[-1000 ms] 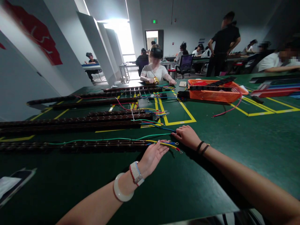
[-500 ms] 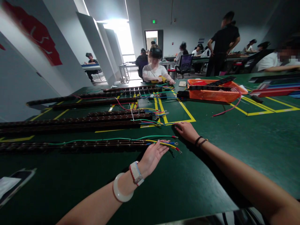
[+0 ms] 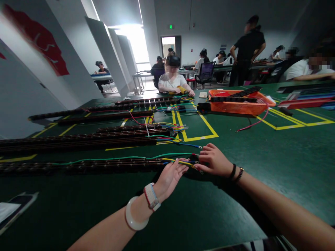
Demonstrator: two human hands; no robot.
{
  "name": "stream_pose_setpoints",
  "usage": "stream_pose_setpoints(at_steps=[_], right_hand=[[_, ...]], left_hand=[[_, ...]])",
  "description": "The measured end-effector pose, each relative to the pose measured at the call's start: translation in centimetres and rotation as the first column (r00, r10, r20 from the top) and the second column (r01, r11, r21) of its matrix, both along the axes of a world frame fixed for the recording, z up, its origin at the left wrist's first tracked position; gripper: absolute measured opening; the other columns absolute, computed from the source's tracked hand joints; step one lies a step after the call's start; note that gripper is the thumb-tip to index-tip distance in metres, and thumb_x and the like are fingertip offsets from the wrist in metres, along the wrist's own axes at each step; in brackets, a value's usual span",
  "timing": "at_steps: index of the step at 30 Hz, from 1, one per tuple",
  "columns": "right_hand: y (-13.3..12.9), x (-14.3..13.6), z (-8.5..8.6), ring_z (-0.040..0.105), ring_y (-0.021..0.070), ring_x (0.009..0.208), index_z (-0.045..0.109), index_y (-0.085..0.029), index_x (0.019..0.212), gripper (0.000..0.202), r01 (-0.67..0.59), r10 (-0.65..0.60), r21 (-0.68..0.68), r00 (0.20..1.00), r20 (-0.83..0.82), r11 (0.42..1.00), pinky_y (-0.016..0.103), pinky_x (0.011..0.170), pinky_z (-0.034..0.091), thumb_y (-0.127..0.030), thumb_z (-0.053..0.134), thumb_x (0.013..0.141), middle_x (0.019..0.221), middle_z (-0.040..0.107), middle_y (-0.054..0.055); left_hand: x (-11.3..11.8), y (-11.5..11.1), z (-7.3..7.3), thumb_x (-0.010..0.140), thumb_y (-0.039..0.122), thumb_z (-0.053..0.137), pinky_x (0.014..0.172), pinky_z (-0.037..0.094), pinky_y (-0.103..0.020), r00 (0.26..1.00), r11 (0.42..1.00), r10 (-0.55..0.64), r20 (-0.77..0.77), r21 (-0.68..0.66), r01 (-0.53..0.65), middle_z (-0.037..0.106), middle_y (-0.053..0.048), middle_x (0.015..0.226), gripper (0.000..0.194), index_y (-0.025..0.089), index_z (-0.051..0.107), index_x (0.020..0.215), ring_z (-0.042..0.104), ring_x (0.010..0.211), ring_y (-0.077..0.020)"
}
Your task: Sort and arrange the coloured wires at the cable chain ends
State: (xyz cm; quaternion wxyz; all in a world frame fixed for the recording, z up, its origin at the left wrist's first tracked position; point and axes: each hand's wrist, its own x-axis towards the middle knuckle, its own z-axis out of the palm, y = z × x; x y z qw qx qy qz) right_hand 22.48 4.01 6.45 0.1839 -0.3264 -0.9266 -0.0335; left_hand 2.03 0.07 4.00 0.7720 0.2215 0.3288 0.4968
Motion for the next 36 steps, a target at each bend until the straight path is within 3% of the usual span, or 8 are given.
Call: stream_pose_setpoints(at_steps=[6,11,16,18,25,31,36], right_hand=[[-0.2,-0.3,-0.5,0.043,0.0123,0.061,0.057,-0.019,0.060,0.038,-0.137,0.132,0.047,0.987,0.093,0.989,0.030,0.071,0.026,-0.045,0.048,0.087,0.056,0.059,0.000],[0.0,0.0,-0.3,0.044,0.0109,0.057,0.056,-0.019,0.059,0.038,-0.085,0.084,0.022,0.995,0.053,0.996,0.029,0.070,0.026,-0.034,0.044,0.091,0.053,0.057,-0.001],[-0.3,-0.1,0.2,0.045,0.0112,0.056,0.057,-0.018,0.055,0.043,-0.064,0.069,-0.050,0.990,0.119,0.997,0.029,0.068,0.026,-0.048,0.050,0.086,0.050,0.057,-0.001],[-0.5,-0.3,0.3,0.047,0.0114,0.057,0.058,-0.019,0.054,0.042,-0.065,0.076,-0.079,0.987,0.142,0.995,0.029,0.068,0.027,-0.047,0.051,0.085,0.051,0.058,-0.001],[-0.5,-0.3,1.0,0.047,0.0093,0.050,0.059,-0.018,0.058,0.036,0.145,-0.133,-0.150,0.987,0.087,0.978,0.026,0.064,0.028,-0.036,0.050,0.088,0.051,0.057,-0.001],[0.1,-0.2,0.3,0.054,0.0129,0.060,0.060,-0.018,0.060,0.039,0.265,-0.265,0.013,0.959,0.097,0.964,0.028,0.066,0.026,-0.041,0.049,0.089,0.060,0.064,0.002],[0.8,-0.5,-1.1,0.057,0.0155,0.065,0.064,-0.019,0.064,0.040,0.312,-0.318,0.062,0.933,0.169,0.948,0.029,0.069,0.026,-0.044,0.046,0.090,0.065,0.067,0.004]], left_hand=[[0.1,0.1,-0.2,0.087,0.016,0.051,0.102,0.039,-0.042,1.000,1.000,0.011,0.029,-0.015,-0.010,0.065,-0.015,0.109,0.013,0.010,0.063,0.089,0.060,0.105,-0.0230],[0.0,0.0,0.1,0.088,0.016,0.050,0.103,0.038,-0.041,1.000,1.000,-0.016,0.018,0.004,0.016,0.064,-0.016,0.110,0.016,0.009,0.064,0.090,0.059,0.108,-0.0230],[0.0,0.0,0.0,0.087,0.014,0.051,0.103,0.039,-0.041,1.000,1.000,-0.003,0.012,0.011,0.003,0.064,-0.015,0.110,0.013,0.010,0.063,0.088,0.059,0.108,-0.0231],[0.0,0.0,0.0,0.088,0.015,0.050,0.103,0.039,-0.041,1.000,1.000,-0.009,0.013,0.030,0.009,0.064,-0.015,0.111,0.014,0.009,0.063,0.090,0.058,0.108,-0.0235],[0.1,0.0,-0.1,0.088,0.017,0.052,0.104,0.038,-0.040,1.000,0.999,-0.023,-0.008,0.036,0.023,0.062,-0.017,0.114,0.013,0.008,0.060,0.094,0.057,0.110,-0.0231],[-0.1,-0.3,-0.5,0.088,0.020,0.052,0.100,0.042,-0.044,0.997,0.995,-0.072,-0.034,0.059,0.074,0.062,-0.018,0.114,0.015,0.008,0.058,0.096,0.060,0.106,-0.0252],[-0.3,-0.7,-0.1,0.090,0.022,0.049,0.097,0.044,-0.042,0.995,0.995,-0.096,-0.039,0.035,0.097,0.064,-0.019,0.109,0.020,0.006,0.058,0.098,0.063,0.099,-0.0241]])
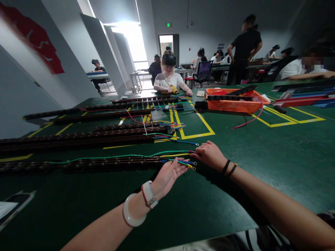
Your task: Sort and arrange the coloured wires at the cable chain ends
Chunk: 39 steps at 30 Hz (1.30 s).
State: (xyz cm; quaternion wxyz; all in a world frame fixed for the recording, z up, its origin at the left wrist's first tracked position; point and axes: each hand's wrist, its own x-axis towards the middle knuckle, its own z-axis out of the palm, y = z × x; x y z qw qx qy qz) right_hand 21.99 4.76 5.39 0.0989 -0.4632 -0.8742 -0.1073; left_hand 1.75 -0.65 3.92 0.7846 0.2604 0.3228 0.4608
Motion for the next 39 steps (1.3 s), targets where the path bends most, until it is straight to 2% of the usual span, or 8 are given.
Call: stream_pose_setpoints(at_steps=[10,16,20,24,28,31,35,39], right_hand=[[0.2,-0.4,-0.8,0.058,0.0165,0.063,0.064,-0.018,0.065,0.039,0.034,-0.033,-0.019,0.998,0.056,0.999,0.030,0.068,0.026,-0.046,0.048,0.088,0.068,0.068,0.005],[-0.2,0.0,-0.1,0.051,0.0117,0.054,0.058,-0.018,0.057,0.046,-0.015,0.019,0.042,0.994,-0.106,0.999,0.028,0.065,0.025,-0.043,0.041,0.092,0.056,0.062,0.002],[-1.3,0.1,1.5,0.045,0.0099,0.054,0.055,-0.017,0.057,0.042,-0.192,0.227,0.183,0.954,-0.195,0.964,0.028,0.064,0.025,-0.037,0.042,0.092,0.054,0.057,0.000],[-2.2,-0.3,1.8,0.040,0.0108,0.054,0.054,-0.018,0.057,0.042,-0.460,0.487,0.270,0.872,-0.039,0.846,0.030,0.064,0.024,-0.046,0.048,0.088,0.051,0.052,-0.001],[-2.5,-0.6,1.0,0.039,0.0111,0.055,0.056,-0.018,0.062,0.038,-0.565,0.566,0.257,0.821,0.075,0.784,0.031,0.064,0.022,-0.044,0.048,0.089,0.054,0.055,-0.001],[-2.4,-0.6,0.7,0.040,0.0111,0.055,0.056,-0.018,0.064,0.033,-0.541,0.536,0.250,0.839,0.093,0.803,0.031,0.063,0.021,-0.037,0.048,0.090,0.055,0.056,-0.001],[-2.5,-0.6,0.8,0.042,0.0111,0.055,0.056,-0.018,0.062,0.035,-0.474,0.470,0.238,0.879,0.077,0.848,0.030,0.060,0.020,-0.038,0.048,0.089,0.054,0.057,-0.001],[-2.6,-0.6,1.3,0.046,0.0107,0.055,0.057,-0.018,0.064,0.035,-0.371,0.383,0.235,0.924,-0.006,0.898,0.029,0.059,0.023,-0.037,0.045,0.091,0.055,0.058,0.000]], left_hand=[[0.3,0.0,0.6,0.091,0.019,0.046,0.098,0.043,-0.043,1.000,1.000,0.010,-0.020,-0.018,-0.010,0.063,-0.018,0.109,0.019,0.006,0.059,0.094,0.062,0.100,-0.0239],[0.2,0.0,0.4,0.091,0.020,0.047,0.098,0.043,-0.043,1.000,0.999,0.030,0.002,-0.032,-0.030,0.066,-0.016,0.102,0.017,0.008,0.059,0.091,0.064,0.096,-0.0221],[0.1,0.1,-0.1,0.090,0.020,0.048,0.099,0.042,-0.043,1.000,1.000,0.015,0.014,-0.001,-0.015,0.065,-0.016,0.105,0.018,0.007,0.059,0.094,0.062,0.099,-0.0229],[0.2,0.3,-0.6,0.090,0.021,0.050,0.101,0.041,-0.040,0.999,0.999,-0.002,0.054,0.046,0.000,0.064,-0.015,0.110,0.020,0.007,0.060,0.100,0.060,0.104,-0.0217],[0.2,0.3,-1.0,0.088,0.021,0.053,0.101,0.041,-0.039,0.998,0.999,0.022,0.052,0.036,-0.024,0.064,-0.015,0.110,0.018,0.008,0.061,0.098,0.060,0.104,-0.0218],[0.1,0.4,-1.1,0.087,0.022,0.054,0.101,0.041,-0.040,0.999,0.999,0.009,0.052,0.033,-0.011,0.064,-0.016,0.109,0.019,0.008,0.061,0.098,0.060,0.105,-0.0225],[0.2,0.3,-0.7,0.089,0.022,0.051,0.101,0.040,-0.040,0.998,0.999,-0.005,0.058,0.047,0.002,0.064,-0.016,0.109,0.021,0.007,0.061,0.100,0.060,0.104,-0.0224],[0.3,0.0,0.0,0.090,0.025,0.049,0.100,0.042,-0.040,0.999,0.998,-0.030,0.043,0.063,0.028,0.064,-0.018,0.108,0.024,0.006,0.061,0.098,0.062,0.101,-0.0223]])
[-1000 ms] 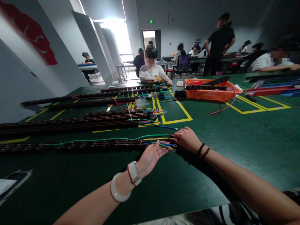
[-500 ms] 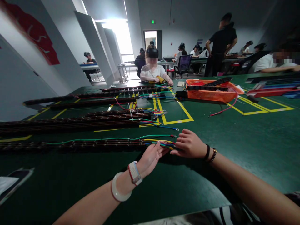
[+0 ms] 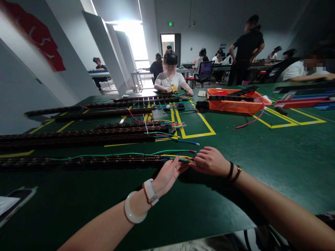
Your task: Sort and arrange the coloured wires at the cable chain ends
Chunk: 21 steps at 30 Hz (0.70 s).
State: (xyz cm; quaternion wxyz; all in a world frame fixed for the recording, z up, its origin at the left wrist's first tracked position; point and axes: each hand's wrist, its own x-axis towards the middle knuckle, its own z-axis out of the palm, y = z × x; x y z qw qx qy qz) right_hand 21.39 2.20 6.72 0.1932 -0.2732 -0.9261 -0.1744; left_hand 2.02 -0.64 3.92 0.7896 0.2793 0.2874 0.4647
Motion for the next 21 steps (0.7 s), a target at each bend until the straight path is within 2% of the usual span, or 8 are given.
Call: stream_pose_setpoints(at_steps=[3,6,9,15,18,21], right_hand=[[0.3,0.1,0.1,0.050,0.0103,0.056,0.059,-0.018,0.065,0.034,0.099,-0.106,-0.097,0.992,-0.066,0.990,0.027,0.060,0.026,-0.037,0.046,0.090,0.059,0.061,0.000],[0.9,0.2,-0.3,0.053,0.0113,0.057,0.058,-0.018,0.065,0.034,0.151,-0.160,-0.201,0.987,-0.027,0.968,0.026,0.060,0.028,-0.038,0.046,0.090,0.061,0.063,0.002],[1.4,0.2,-0.9,0.054,0.0118,0.059,0.058,-0.018,0.064,0.034,0.142,-0.135,-0.259,0.990,0.048,0.955,0.027,0.064,0.030,-0.038,0.047,0.089,0.063,0.064,0.002],[1.3,-0.2,-1.1,0.055,0.0144,0.070,0.061,-0.017,0.068,0.028,0.096,-0.053,-0.287,0.987,0.154,0.953,0.028,0.072,0.031,-0.032,0.048,0.088,0.068,0.064,0.003],[1.2,-0.2,-1.1,0.053,0.0145,0.070,0.060,-0.017,0.068,0.027,0.068,-0.021,-0.292,0.987,0.161,0.954,0.029,0.073,0.030,-0.030,0.048,0.088,0.067,0.063,0.003],[1.1,0.0,-0.7,0.050,0.0135,0.066,0.059,-0.017,0.067,0.033,0.069,-0.043,-0.276,0.994,0.097,0.959,0.029,0.070,0.028,-0.033,0.043,0.090,0.064,0.062,0.003]], left_hand=[[-0.1,-0.2,0.4,0.089,0.028,0.050,0.094,0.045,-0.041,0.998,1.000,0.002,-0.064,-0.027,-0.004,0.066,-0.019,0.101,0.025,0.006,0.061,0.092,0.064,0.095,-0.0242],[-0.2,-0.2,0.6,0.089,0.028,0.048,0.087,0.049,-0.041,0.992,0.998,-0.009,-0.128,-0.070,0.000,0.068,-0.020,0.092,0.024,0.006,0.059,0.087,0.067,0.087,-0.0254],[-0.3,-0.3,0.6,0.090,0.027,0.045,0.083,0.050,-0.039,0.990,0.995,-0.035,-0.138,-0.094,0.022,0.069,-0.020,0.091,0.025,0.007,0.059,0.086,0.068,0.083,-0.0253],[-0.2,-0.4,0.6,0.090,0.027,0.044,0.079,0.051,-0.036,0.990,0.995,-0.026,-0.136,-0.094,0.013,0.069,-0.017,0.084,0.024,0.008,0.057,0.082,0.068,0.079,-0.0238],[-0.2,-0.4,0.5,0.090,0.028,0.045,0.080,0.050,-0.037,0.991,0.997,-0.029,-0.133,-0.081,0.019,0.069,-0.017,0.085,0.025,0.007,0.058,0.083,0.067,0.079,-0.0236],[-0.2,-0.4,0.5,0.090,0.027,0.045,0.082,0.049,-0.038,0.991,0.997,-0.032,-0.129,-0.077,0.023,0.069,-0.018,0.087,0.025,0.007,0.059,0.083,0.067,0.081,-0.0240]])
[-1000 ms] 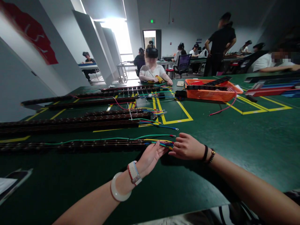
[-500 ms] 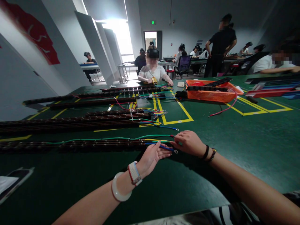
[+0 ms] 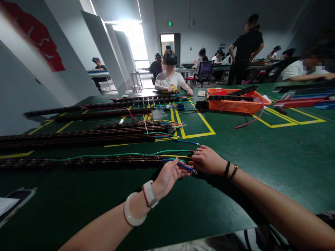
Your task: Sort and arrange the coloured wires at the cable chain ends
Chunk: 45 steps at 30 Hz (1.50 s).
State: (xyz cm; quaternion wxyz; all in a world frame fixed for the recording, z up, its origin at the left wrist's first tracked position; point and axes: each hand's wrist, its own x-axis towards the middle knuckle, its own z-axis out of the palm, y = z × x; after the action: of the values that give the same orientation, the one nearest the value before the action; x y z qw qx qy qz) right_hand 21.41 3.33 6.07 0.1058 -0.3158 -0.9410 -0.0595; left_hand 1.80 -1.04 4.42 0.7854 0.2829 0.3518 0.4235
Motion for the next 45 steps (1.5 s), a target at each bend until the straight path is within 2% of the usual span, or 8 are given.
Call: stream_pose_setpoints(at_steps=[8,14,20,24,27,38,42,45], right_hand=[[-1.2,-0.1,1.0,0.046,0.0141,0.063,0.058,-0.019,0.064,0.040,-0.093,0.100,0.072,0.990,-0.102,0.993,0.031,0.069,0.026,-0.046,0.042,0.089,0.057,0.057,0.002],[-1.5,-0.9,0.2,0.046,0.0136,0.062,0.057,-0.019,0.062,0.036,-0.100,0.114,0.115,0.986,-0.123,0.988,0.031,0.069,0.027,-0.035,0.043,0.091,0.055,0.058,0.001],[-1.1,-0.5,0.6,0.046,0.0127,0.062,0.055,-0.019,0.059,0.038,-0.011,0.027,0.087,0.982,-0.185,0.996,0.028,0.069,0.029,-0.035,0.044,0.091,0.057,0.057,0.001],[-1.0,-0.6,0.3,0.047,0.0133,0.063,0.055,-0.019,0.059,0.036,-0.028,0.028,-0.003,0.988,-0.154,1.000,0.028,0.071,0.030,-0.034,0.045,0.091,0.057,0.057,0.000],[-1.0,-0.9,-0.4,0.047,0.0137,0.064,0.055,-0.019,0.060,0.031,-0.084,0.077,-0.078,0.993,-0.094,0.993,0.028,0.071,0.030,-0.031,0.048,0.088,0.057,0.058,0.000],[-0.8,-1.3,-1.5,0.048,0.0146,0.068,0.055,-0.019,0.062,0.024,-0.114,0.112,-0.088,0.993,-0.026,0.990,0.031,0.079,0.031,-0.027,0.052,0.084,0.060,0.058,0.000],[-0.7,-1.3,-1.3,0.047,0.0140,0.066,0.053,-0.019,0.064,0.029,-0.042,0.038,-0.025,0.988,-0.153,0.999,0.029,0.073,0.033,-0.032,0.048,0.089,0.063,0.057,0.001],[-0.6,-1.1,-1.3,0.048,0.0148,0.071,0.055,-0.018,0.076,0.018,0.026,-0.032,-0.022,0.948,-0.317,0.999,0.028,0.070,0.037,-0.031,0.051,0.088,0.075,0.057,0.004]], left_hand=[[0.0,0.0,0.2,0.091,0.028,0.045,0.086,0.049,-0.037,1.000,1.000,0.013,0.028,0.003,-0.013,0.069,-0.016,0.089,0.028,0.008,0.062,0.082,0.067,0.082,-0.0213],[0.1,0.0,-0.1,0.091,0.029,0.045,0.088,0.048,-0.039,0.996,0.999,0.040,0.078,-0.009,-0.039,0.068,-0.013,0.083,0.029,0.009,0.061,0.078,0.066,0.081,-0.0203],[0.0,0.0,0.0,0.090,0.042,0.042,0.076,0.052,-0.035,0.985,0.984,-0.155,-0.069,0.072,0.160,0.069,-0.019,0.091,0.042,0.006,0.063,0.093,0.067,0.081,-0.0229],[0.3,-0.4,0.2,0.086,0.055,0.042,0.048,0.047,-0.024,0.903,0.912,-0.315,-0.294,0.169,0.373,0.070,-0.019,0.082,0.054,0.007,0.066,0.076,0.067,0.063,-0.0214],[0.4,-0.8,0.3,0.086,0.056,0.039,0.044,0.043,-0.020,0.823,0.845,-0.401,-0.402,0.184,0.501,0.070,-0.017,0.075,0.057,0.009,0.067,0.067,0.067,0.061,-0.0190],[0.6,-1.1,0.6,0.088,0.048,0.036,0.051,0.045,-0.022,0.797,0.827,-0.401,-0.452,0.196,0.527,0.070,-0.015,0.073,0.052,0.012,0.065,0.065,0.067,0.063,-0.0183],[0.6,-1.1,0.7,0.087,0.050,0.037,0.052,0.046,-0.022,0.793,0.822,-0.400,-0.460,0.202,0.532,0.070,-0.015,0.073,0.053,0.012,0.065,0.066,0.066,0.063,-0.0178],[0.5,-1.0,0.6,0.086,0.054,0.037,0.052,0.045,-0.022,0.794,0.820,-0.401,-0.456,0.208,0.533,0.070,-0.014,0.073,0.054,0.012,0.065,0.066,0.066,0.062,-0.0171]])
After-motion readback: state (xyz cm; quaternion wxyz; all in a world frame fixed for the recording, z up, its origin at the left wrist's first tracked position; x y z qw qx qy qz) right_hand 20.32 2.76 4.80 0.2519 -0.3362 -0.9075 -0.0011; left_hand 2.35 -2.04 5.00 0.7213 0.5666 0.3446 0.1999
